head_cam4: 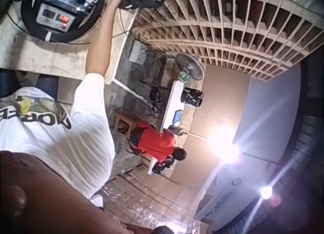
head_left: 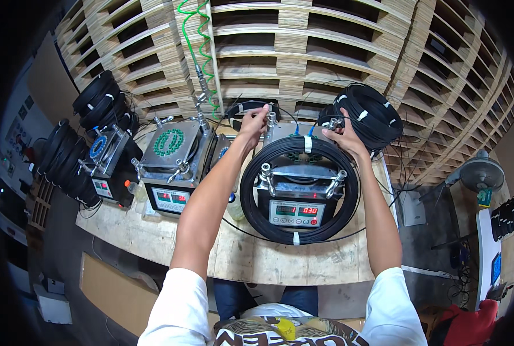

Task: The operator finishes the ends of fiber optic cables using a polishing machine, applying liquid and swapping polishing pads.

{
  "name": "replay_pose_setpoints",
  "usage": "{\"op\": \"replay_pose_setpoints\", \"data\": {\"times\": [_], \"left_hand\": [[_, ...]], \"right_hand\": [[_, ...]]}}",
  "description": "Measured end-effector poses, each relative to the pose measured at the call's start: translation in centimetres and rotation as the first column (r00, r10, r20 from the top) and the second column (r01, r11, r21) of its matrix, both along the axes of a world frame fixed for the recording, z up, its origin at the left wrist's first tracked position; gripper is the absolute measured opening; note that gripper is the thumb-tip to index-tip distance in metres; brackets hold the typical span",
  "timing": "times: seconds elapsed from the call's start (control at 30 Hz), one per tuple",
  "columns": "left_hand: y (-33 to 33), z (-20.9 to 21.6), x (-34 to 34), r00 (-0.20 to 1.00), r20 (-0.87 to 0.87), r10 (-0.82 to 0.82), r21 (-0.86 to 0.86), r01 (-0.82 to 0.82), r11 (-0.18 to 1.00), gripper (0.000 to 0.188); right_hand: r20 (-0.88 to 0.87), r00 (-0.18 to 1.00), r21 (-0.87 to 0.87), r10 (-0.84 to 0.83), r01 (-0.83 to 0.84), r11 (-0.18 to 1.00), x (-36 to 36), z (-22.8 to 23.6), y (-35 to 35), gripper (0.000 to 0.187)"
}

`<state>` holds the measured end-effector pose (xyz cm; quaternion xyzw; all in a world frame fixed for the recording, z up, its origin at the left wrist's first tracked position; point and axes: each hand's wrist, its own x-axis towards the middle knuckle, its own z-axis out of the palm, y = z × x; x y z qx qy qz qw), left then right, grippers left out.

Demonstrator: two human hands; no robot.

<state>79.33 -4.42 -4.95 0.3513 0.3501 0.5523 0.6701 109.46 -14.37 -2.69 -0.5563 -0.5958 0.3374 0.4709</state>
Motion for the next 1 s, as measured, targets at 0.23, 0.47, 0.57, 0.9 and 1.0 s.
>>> {"op": "replay_pose_setpoints", "data": {"times": [0.23,0.47,0.57,0.9,1.0], "left_hand": [[-1.8,-0.5,0.5,0.986,-0.091,0.140,0.079,-0.133,0.988,0.030],[-1.2,0.4,1.0,0.947,-0.304,0.107,-0.075,-0.136,0.988,0.028],[-0.7,-0.2,1.1,0.999,0.038,0.015,-0.002,-0.015,1.000,0.021],[-9.1,5.4,-0.4,0.806,-0.555,0.205,0.343,-0.003,0.939,0.060],[-18.0,6.2,-1.5,0.701,-0.522,0.486,0.678,-0.005,0.735,0.070]], "right_hand": [[-0.029,1.000,-0.012,-0.005,0.005,1.000,0.7,-0.6,0.1,0.113],[-0.035,0.999,-0.105,0.026,-0.030,0.994,0.3,0.7,-0.8,0.122],[-0.024,1.000,-0.042,-0.004,0.003,0.999,0.4,0.1,-0.2,0.121],[-0.021,1.000,-0.002,-0.016,0.015,1.000,1.2,-0.9,0.0,0.113],[-0.019,1.000,-0.007,-0.016,0.016,1.000,0.2,-0.4,-0.8,0.107]]}}
